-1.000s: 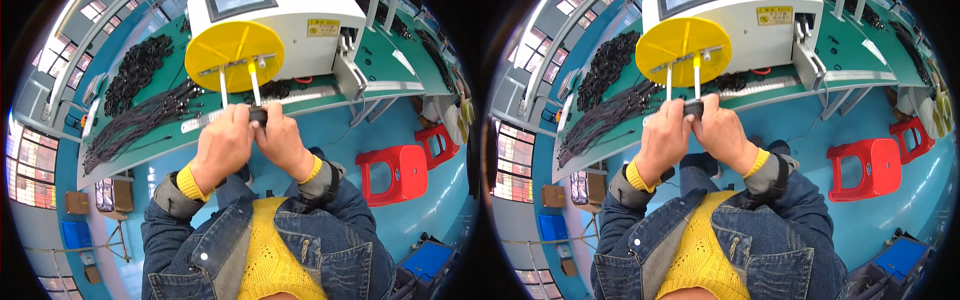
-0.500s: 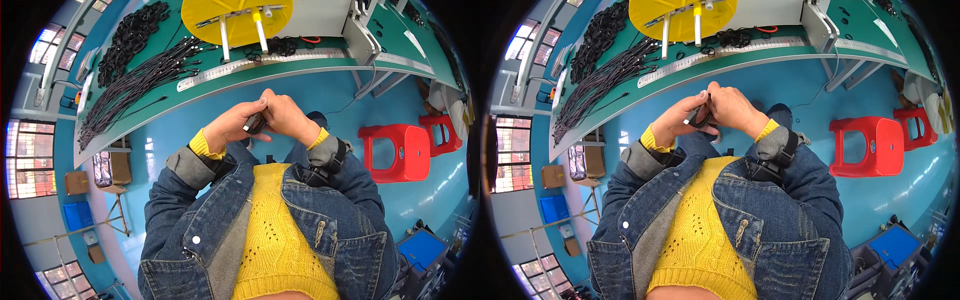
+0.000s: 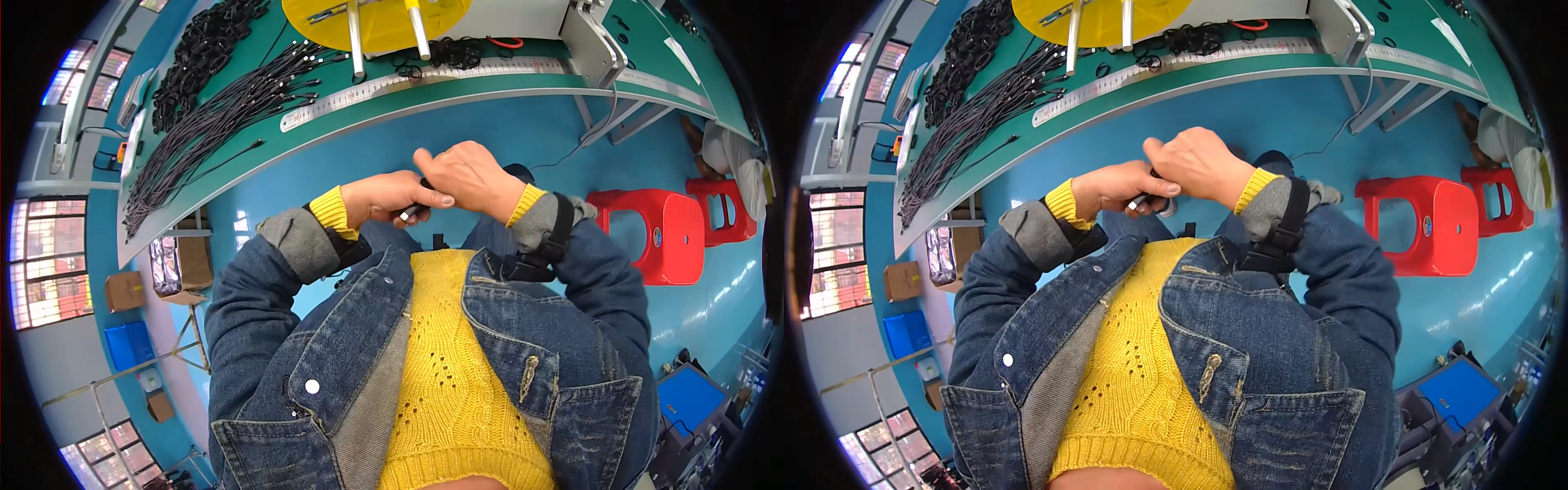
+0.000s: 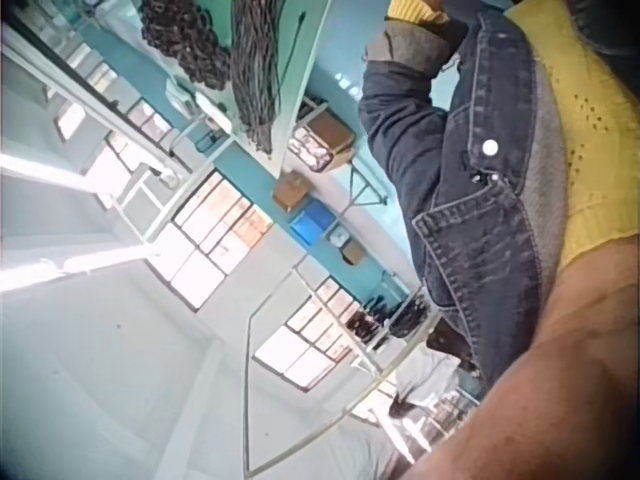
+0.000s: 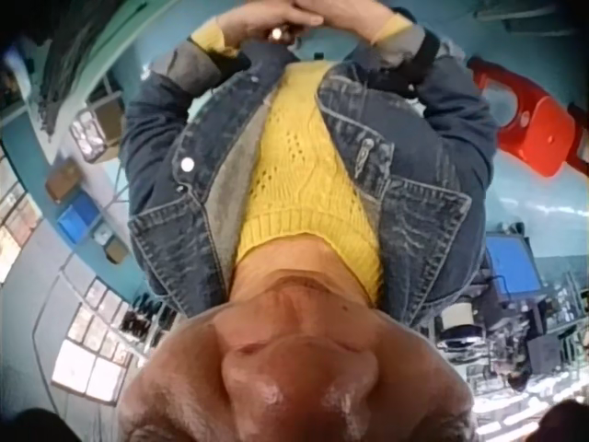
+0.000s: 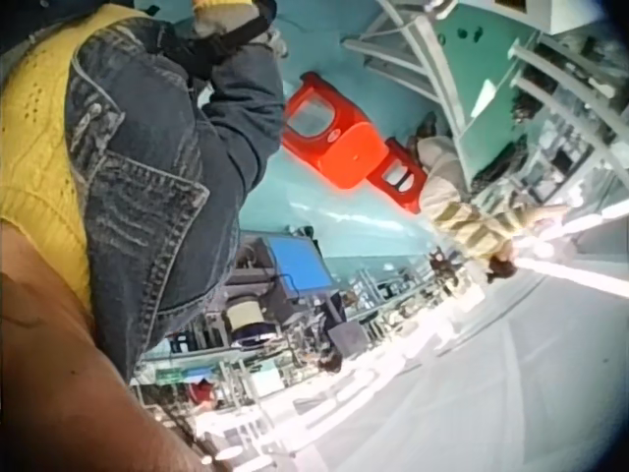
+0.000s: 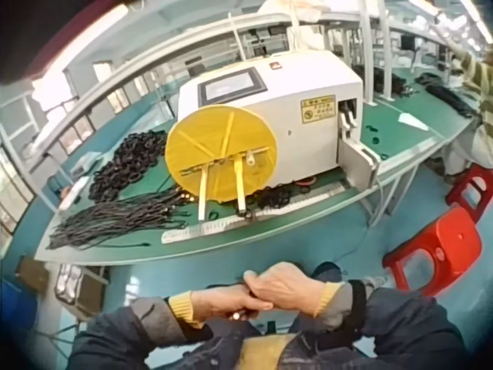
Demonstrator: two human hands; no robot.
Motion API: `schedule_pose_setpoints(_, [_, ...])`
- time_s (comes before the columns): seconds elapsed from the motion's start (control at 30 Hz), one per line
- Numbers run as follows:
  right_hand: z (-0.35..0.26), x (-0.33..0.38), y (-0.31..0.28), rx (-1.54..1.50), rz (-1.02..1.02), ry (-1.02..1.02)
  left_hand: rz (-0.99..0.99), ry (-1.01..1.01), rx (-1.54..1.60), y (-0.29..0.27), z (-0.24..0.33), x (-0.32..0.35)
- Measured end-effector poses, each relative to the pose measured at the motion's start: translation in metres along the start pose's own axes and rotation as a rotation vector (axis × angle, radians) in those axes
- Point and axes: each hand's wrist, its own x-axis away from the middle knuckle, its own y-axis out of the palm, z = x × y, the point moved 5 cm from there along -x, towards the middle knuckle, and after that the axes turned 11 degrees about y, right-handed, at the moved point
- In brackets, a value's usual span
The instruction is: Winding electrical wires using a specialized winding machine.
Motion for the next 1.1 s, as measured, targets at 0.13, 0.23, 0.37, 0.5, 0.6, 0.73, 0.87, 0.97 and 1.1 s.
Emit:
schedule_pose_setpoints(0.13, [0.006,0.0,0.001,-0.351,0.007,0.001,-0.08,0.362,0.269,0.017,0.008,0.006])
schedule_pose_setpoints(0.23, [0.017,-0.002,0.021,-0.706,0.122,0.119,0.004,0.342,0.196,0.009,0.003,0.001])
schedule_pose_setpoints(0.37, [0.022,-0.005,0.036,-0.873,0.16,0.229,0.027,0.239,0.293,0.007,0.001,0.004])
schedule_pose_setpoints(0.5, [0.024,-0.005,0.041,-0.892,0.029,0.297,-0.072,0.157,0.435,0.003,-0.004,0.004])
schedule_pose_setpoints(0.6, [0.023,-0.006,0.043,-0.726,-0.031,0.278,-0.085,0.123,0.401,0.003,-0.006,0.002])
schedule_pose_setpoints(0.73, [0.014,-0.003,0.048,-0.473,0.063,0.155,-0.024,0.118,0.266,0.008,-0.012,0.005])
schedule_pose_setpoints(0.87, [0.01,-0.002,0.047,-0.626,0.177,0.066,-0.003,0.211,0.269,0.009,-0.023,0.003])
schedule_pose_setpoints(0.97, [0.008,-0.011,0.043,-0.561,0.016,0.108,0.039,0.234,0.28,0.008,-0.038,0.005])
schedule_pose_setpoints(1.1, [0.006,-0.03,0.013,-0.725,-0.205,0.021,0.285,0.359,0.305,-0.01,-0.041,0.021])
